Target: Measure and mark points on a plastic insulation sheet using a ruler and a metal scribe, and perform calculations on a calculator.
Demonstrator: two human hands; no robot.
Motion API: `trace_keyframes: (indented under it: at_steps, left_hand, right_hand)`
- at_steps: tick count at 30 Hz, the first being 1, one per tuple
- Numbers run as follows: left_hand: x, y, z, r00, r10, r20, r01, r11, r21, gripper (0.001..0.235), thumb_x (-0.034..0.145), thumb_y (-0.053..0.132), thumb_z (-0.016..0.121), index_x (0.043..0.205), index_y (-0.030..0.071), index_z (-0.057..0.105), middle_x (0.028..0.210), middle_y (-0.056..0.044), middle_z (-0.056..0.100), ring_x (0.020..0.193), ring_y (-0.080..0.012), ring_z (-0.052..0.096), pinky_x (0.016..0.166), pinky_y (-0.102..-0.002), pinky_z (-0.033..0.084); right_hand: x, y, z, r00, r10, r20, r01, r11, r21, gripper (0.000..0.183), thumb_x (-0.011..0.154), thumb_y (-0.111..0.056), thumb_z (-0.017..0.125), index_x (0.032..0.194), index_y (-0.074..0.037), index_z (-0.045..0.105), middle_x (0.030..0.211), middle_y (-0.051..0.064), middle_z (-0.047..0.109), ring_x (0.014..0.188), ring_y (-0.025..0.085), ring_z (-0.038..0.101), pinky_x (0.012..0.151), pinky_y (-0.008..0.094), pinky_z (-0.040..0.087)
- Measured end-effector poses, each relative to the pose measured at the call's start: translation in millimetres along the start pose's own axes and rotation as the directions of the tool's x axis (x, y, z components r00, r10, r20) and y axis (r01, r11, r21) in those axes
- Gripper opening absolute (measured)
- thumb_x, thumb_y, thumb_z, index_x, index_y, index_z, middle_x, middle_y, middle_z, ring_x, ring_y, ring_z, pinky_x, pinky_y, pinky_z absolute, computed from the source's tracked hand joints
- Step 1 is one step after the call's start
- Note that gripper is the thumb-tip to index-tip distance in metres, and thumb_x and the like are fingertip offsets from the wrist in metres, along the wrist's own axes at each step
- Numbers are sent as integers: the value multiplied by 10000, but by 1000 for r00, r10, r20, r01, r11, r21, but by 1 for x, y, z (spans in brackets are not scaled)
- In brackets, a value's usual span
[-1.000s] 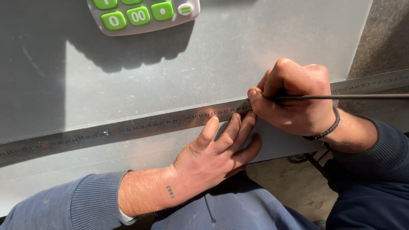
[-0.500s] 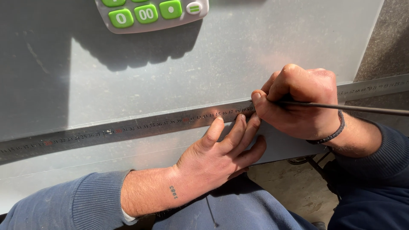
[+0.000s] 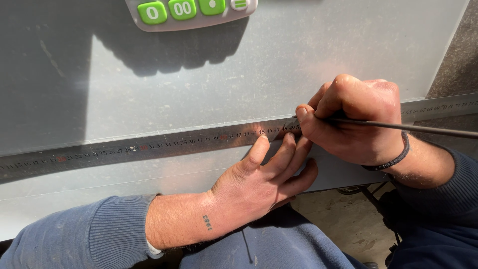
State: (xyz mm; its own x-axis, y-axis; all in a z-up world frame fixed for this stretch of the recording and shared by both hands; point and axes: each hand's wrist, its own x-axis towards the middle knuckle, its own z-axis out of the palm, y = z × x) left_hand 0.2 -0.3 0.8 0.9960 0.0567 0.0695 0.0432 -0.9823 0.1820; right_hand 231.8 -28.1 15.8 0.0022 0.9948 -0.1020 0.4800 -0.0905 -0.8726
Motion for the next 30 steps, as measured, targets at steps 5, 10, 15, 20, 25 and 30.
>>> trace_keyframes:
  at_steps: [5, 10, 15, 20, 25, 30]
  left_hand:
    - [0, 0, 0, 1000, -7, 5, 7, 1000, 11, 506, 972, 433, 507, 1446, 258, 532, 1551, -140, 508, 1400, -277, 424, 1160, -556, 216]
    - [1, 0, 0, 1000, 12, 25, -12, 1000, 5, 524, 967, 437, 499, 1461, 264, 520, 1554, -142, 500, 1399, -278, 424, 1155, -571, 210]
    - [0, 0, 0, 999, 14, 32, -15, 1000, 13, 546, 971, 434, 493, 1492, 269, 494, 1569, -146, 480, 1417, -283, 413, 1167, -577, 191]
    - [-1, 1, 1, 1000, 8, 28, -9, 1000, 10, 549, 970, 438, 487, 1491, 268, 497, 1571, -143, 480, 1422, -282, 410, 1169, -572, 180]
    - [0, 0, 0, 1000, 6, 24, -6, 1000, 16, 537, 973, 433, 489, 1486, 271, 497, 1571, -140, 481, 1425, -278, 408, 1168, -571, 176]
    - [-1, 1, 1, 1000, 7, 22, -8, 1000, 14, 531, 969, 428, 498, 1477, 274, 506, 1564, -136, 493, 1422, -279, 410, 1165, -571, 182]
  right_hand:
    - [0, 2, 1, 1000, 8, 10, -7, 1000, -8, 364, 955, 67, 756, 777, -54, 462, 701, 61, 630, 639, 113, 710, 537, 218, 523]
    - [1, 0, 0, 999, 34, 22, -34, 999, -13, 349, 940, 67, 765, 784, -45, 474, 705, 61, 629, 645, 119, 711, 541, 223, 524]
    - [1, 0, 1, 999, 47, 17, -46, 998, -35, 359, 950, 60, 768, 779, -49, 472, 708, 53, 629, 666, 120, 722, 548, 224, 528]
    - [1, -1, 2, 998, 58, 21, -57, 998, -37, 361, 942, 55, 771, 773, -48, 470, 704, 54, 621, 645, 115, 708, 542, 229, 519]
    - [1, 0, 2, 999, 46, 20, -45, 998, -52, 352, 936, 52, 773, 773, -47, 477, 704, 57, 625, 642, 119, 708, 543, 232, 516]
    - [0, 1, 2, 1000, 25, 1, -25, 997, -67, 349, 959, 45, 772, 784, -56, 488, 713, 54, 646, 660, 117, 726, 541, 220, 527]
